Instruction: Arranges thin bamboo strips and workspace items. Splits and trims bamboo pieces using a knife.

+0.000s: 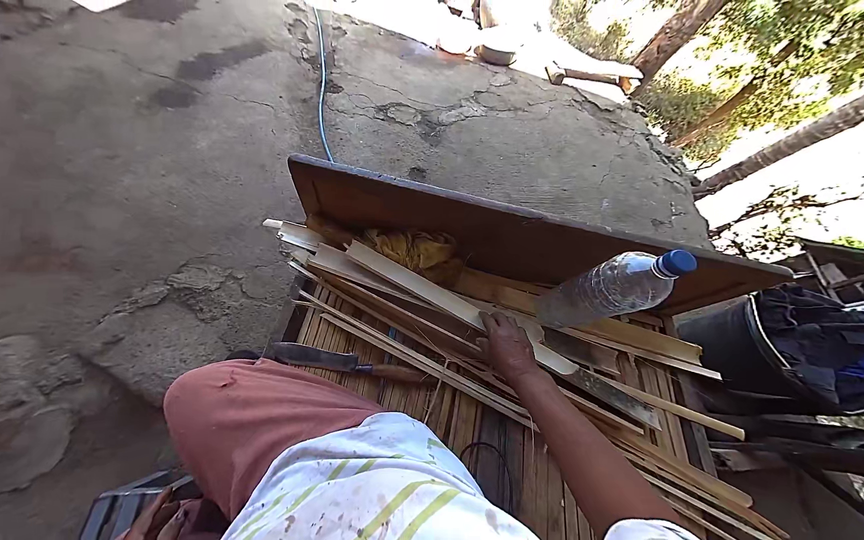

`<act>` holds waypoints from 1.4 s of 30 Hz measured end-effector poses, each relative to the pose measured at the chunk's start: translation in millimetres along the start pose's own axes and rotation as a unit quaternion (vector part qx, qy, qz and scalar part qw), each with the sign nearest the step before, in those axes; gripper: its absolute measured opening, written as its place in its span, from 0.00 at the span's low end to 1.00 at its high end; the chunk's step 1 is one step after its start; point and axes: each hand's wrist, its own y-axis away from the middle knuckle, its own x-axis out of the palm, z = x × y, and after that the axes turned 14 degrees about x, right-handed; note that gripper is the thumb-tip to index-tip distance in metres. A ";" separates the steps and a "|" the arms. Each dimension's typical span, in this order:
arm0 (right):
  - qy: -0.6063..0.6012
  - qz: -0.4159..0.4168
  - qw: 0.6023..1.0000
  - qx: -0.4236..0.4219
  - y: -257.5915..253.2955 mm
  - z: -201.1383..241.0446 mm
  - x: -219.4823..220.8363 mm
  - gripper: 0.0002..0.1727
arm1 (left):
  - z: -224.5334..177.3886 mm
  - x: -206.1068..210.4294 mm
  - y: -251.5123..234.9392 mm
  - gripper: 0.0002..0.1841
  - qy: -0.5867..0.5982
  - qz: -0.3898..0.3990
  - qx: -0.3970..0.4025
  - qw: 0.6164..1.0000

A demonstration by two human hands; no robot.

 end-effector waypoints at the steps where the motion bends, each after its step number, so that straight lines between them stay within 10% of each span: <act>1: 0.009 0.012 1.000 -0.008 -6.4 -0.7 -1.7 0.27 | -2.1 -0.9 -0.1 0.31 -0.003 0.002 0.002 1.000; 11: -0.078 -0.105 0.984 -0.122 21.3 27.6 -47.1 0.21 | -17.6 -26.4 -0.6 0.29 0.065 -0.072 0.053 0.994; 22: -0.044 0.126 0.874 -0.467 153.1 272.8 -81.7 0.20 | -246.7 -93.4 5.4 0.27 -0.022 -0.057 0.473 0.879; 33: -0.126 -0.097 0.670 -0.726 214.0 324.7 -20.6 0.11 | -248.8 -63.4 -72.2 0.27 -0.213 0.098 0.304 0.924; 36: -0.095 0.048 0.634 -0.766 189.8 295.9 -4.1 0.13 | -206.7 -52.6 -78.9 0.26 -0.162 0.227 0.186 0.942; 39: -0.175 0.170 0.659 -0.711 153.7 242.9 -1.6 0.12 | -147.4 -19.9 -73.2 0.37 -0.132 0.241 0.201 0.940; 42: -0.281 0.064 0.799 -0.528 104.2 175.9 2.2 0.11 | -126.1 -0.7 -52.0 0.38 -0.120 0.189 0.222 0.949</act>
